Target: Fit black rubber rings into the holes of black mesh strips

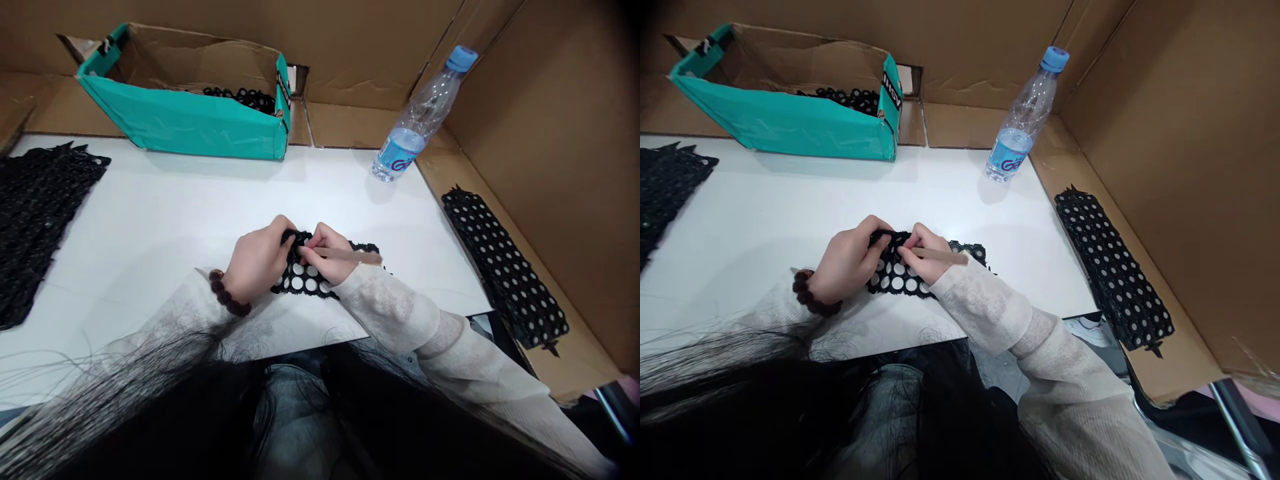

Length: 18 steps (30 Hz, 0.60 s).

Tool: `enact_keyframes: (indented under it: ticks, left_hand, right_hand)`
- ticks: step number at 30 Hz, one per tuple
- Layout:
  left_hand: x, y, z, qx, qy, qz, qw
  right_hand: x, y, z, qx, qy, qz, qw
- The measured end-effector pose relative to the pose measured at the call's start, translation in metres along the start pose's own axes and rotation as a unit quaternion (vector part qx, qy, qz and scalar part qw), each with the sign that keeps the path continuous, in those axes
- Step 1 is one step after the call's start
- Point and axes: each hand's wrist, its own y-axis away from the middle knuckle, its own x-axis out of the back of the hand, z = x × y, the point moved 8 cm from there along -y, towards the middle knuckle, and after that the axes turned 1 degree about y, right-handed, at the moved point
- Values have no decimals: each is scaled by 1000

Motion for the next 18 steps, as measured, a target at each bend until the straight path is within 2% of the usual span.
enact_keyframes:
  ticks: [3, 6, 9, 13, 18]
  left_hand:
    - [1, 1, 3, -10, -26, -1, 1000]
    - [8, -4, -12, 13, 6, 29, 999]
    - [6, -12, -30, 41, 52, 11, 998]
    - [-1, -17, -45, 79, 78, -31, 993]
    - [-4, -15, -46, 71, 100, -52, 991]
  right_hand:
    - [1, -2, -3, 6, 19, 12, 1000]
    - [9, -9, 9, -34, -114, 46, 992]
    - [21, -12, 20, -60, -217, 101, 969]
    - [25, -7, 12, -42, -169, 109, 979]
    - [28, 1, 8, -65, -118, 117, 984]
